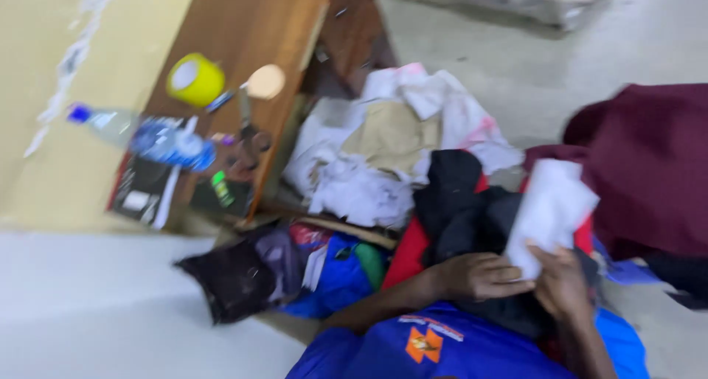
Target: Trimming excess fabric and labels from garments using scissors
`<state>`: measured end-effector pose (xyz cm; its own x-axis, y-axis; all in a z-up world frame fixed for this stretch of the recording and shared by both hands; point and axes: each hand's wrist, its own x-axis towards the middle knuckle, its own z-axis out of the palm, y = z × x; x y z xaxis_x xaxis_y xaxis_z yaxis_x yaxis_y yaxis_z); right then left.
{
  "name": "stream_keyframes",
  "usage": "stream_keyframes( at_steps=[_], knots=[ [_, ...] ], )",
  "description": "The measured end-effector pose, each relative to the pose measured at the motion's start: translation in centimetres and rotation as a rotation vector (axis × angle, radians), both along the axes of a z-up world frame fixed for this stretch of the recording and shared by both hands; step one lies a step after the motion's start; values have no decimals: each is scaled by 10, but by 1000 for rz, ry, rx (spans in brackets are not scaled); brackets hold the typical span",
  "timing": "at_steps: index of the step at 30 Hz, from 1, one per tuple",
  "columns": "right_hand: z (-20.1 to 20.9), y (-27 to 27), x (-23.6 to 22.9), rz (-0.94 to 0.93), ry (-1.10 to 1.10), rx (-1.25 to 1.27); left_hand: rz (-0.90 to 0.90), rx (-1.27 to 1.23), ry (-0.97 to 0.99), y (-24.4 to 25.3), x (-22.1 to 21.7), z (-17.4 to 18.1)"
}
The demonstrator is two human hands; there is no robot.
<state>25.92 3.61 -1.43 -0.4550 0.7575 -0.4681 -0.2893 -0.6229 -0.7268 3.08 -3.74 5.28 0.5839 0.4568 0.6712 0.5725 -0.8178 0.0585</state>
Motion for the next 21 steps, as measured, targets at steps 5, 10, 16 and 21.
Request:
stream_keyframes(
  at_steps=[5, 10, 16, 21],
  knots=[
    [43, 15, 8, -147, -552, 348, 191, -205, -254, 2, -89, 33],
    [45, 10, 4, -109, -542, 326, 1322, -357, -769, -57, -243, 62],
    [14, 4, -12, 207, -749, 742, 1541, 9, -387, -65, -348, 120],
    [40, 1, -35, 172, -563, 390, 1990, -139, -35, -19, -443, 114]
  ],
)
